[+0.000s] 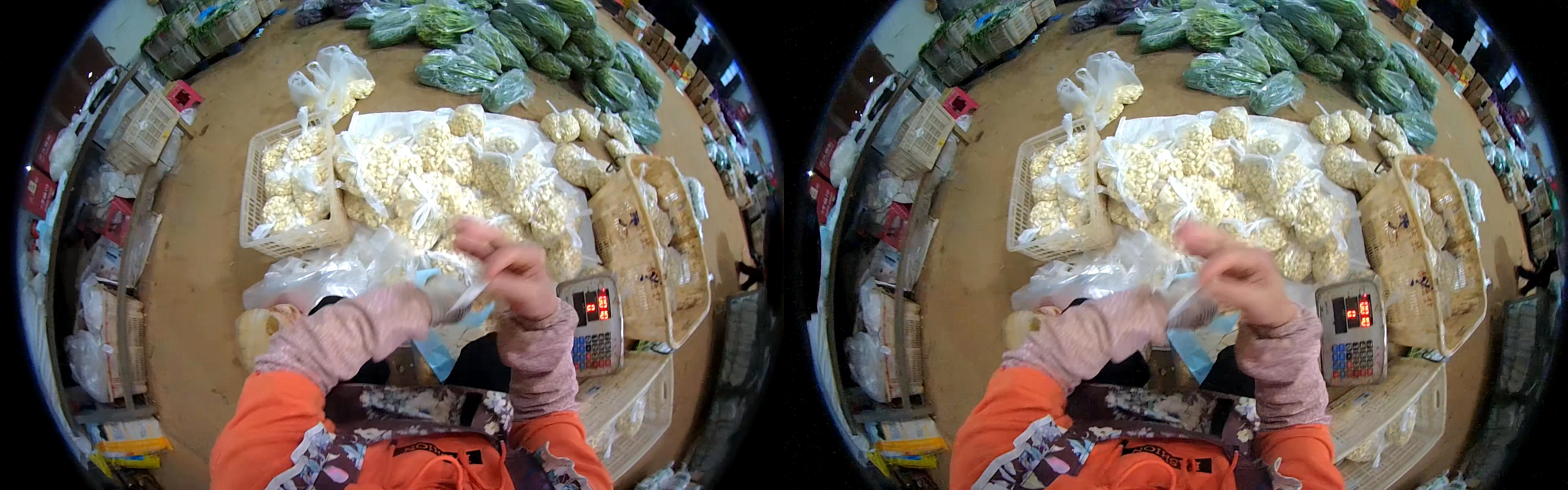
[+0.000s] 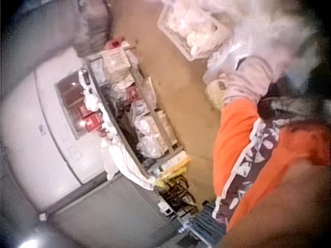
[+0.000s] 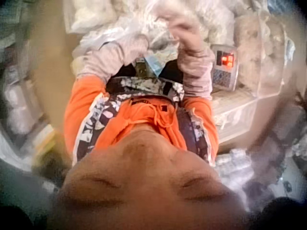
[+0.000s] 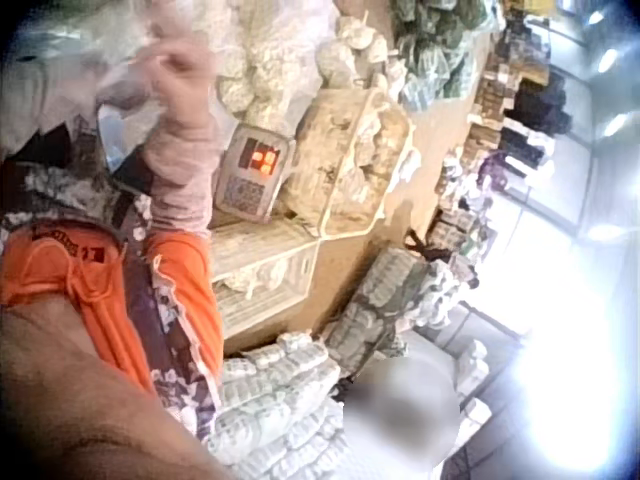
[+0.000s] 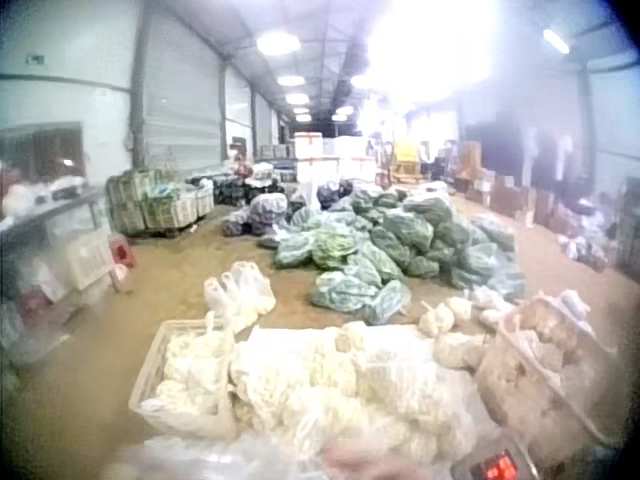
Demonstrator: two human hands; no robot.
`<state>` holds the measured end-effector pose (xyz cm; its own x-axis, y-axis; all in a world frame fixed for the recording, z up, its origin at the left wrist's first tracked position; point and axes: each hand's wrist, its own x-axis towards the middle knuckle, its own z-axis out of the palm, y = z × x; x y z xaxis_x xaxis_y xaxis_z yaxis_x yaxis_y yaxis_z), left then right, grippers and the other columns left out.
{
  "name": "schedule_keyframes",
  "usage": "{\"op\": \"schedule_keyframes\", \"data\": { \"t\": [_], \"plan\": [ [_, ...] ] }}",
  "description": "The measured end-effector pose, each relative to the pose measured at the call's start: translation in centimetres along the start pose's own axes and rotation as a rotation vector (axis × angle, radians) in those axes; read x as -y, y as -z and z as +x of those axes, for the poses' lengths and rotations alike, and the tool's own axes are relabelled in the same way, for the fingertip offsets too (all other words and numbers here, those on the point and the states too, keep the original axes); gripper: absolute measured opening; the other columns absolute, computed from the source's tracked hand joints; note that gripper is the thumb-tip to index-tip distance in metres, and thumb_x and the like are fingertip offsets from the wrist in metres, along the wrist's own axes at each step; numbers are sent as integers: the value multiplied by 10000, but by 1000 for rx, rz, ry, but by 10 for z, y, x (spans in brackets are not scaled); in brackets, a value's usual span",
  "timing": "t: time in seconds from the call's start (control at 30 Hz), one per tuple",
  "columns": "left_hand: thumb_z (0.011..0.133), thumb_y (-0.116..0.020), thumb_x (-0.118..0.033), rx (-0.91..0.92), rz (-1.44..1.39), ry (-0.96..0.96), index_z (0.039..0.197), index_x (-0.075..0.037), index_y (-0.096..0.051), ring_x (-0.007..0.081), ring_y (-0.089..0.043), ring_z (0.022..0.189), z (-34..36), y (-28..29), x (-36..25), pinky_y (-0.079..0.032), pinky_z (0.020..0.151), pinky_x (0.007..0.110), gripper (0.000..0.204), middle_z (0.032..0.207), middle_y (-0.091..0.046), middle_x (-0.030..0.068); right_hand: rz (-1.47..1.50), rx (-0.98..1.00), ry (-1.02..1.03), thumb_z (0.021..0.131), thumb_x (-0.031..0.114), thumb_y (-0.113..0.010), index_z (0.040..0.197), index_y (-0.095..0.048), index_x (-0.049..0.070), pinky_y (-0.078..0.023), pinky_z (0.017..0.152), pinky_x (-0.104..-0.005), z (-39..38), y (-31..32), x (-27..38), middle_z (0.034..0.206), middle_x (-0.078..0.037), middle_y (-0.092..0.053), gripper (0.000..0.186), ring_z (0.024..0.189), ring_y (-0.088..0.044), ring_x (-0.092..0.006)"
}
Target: The person applies labels to large plastic-wrapped bundles of produce, using scissors to cut the securing ties. They then move to a table to weigh and pack smaller portions of a white, granular food item into plastic bags, placing the filled bags into a basket.
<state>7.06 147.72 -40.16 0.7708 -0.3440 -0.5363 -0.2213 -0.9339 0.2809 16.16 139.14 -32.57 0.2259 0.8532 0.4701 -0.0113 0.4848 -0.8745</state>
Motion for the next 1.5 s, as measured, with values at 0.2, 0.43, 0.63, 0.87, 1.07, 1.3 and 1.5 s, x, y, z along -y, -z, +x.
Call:
{"op": "schedule_keyframes", "data": {
  "t": [0.2, 0.43, 0.63, 0.87, 1.07, 1.3, 1.5],
  "plan": [
    [701, -572, -123, -326, -141, -147, 752, -28, -668, 295, -637, 569, -54, -20, -13, -476, 424, 433, 144, 643, -640, 137, -78, -751, -612, 785, 115, -647, 910, -658, 18, -412, 788, -245, 7, 119, -186, 1163, -95, -571, 159, 912, -530, -110],
    [773, -524, -157, -29, -310, -84, 795, -41, -687, 272, -642, 620, -122, 19, -5, -501, 483, 438, 202, 720, -654, 135, -1158, -618, -776, 721, 377, -679, 1084, -604, 112, -361, 924, -400, 36, 194, -377, 1125, -160, -556, 455, 1079, -490, -295],
    [769, -508, -177, -73, -349, -48, 710, -57, -676, 246, -623, 546, -128, 2, 20, -471, 398, 412, 215, 650, -624, 119, -1098, -982, -414, 815, 348, -593, 1336, -347, 47, -264, 1012, -475, -2, 214, -394, 1327, -246, -350, 650, 1261, -295, -366],
    [785, -502, -203, -8, -300, -27, 712, -74, -673, 247, -627, 574, -114, -8, 12, -481, 420, 423, 227, 679, -628, 121, -1455, -467, -689, 866, 363, -503, 1348, -352, 66, -175, 1039, -541, 25, 128, -385, 1424, -186, -256, 586, 1338, -182, -344],
    [769, -532, -242, 149, -260, -13, 738, -81, -672, 241, -633, 607, -109, 1, 12, -483, 445, 411, 216, 706, -632, 109, -1483, -318, -592, 789, 205, -553, 1334, -400, 204, -426, 748, -471, -18, 77, -339, 1031, -158, -527, 567, 943, -531, -318],
    [729, -571, -225, 261, -239, 2, 759, -66, -670, 280, -658, 680, -96, -13, -2, -515, 508, 417, 189, 719, -652, 109, -1195, -421, -495, 822, 208, -500, 957, -595, 108, -458, 590, -420, 12, 95, -375, 713, -125, -603, 192, 672, -594, -324],
    [772, -519, -201, 72, -105, -49, 820, -73, -657, 287, -647, 704, -64, -19, 12, -519, 589, 395, 194, 729, -639, 131, -293, -824, -383, 905, 314, -426, 800, -564, 20, -424, 475, -298, 0, 117, -222, 636, -67, -575, 341, 518, -541, -153]
  ]
}}
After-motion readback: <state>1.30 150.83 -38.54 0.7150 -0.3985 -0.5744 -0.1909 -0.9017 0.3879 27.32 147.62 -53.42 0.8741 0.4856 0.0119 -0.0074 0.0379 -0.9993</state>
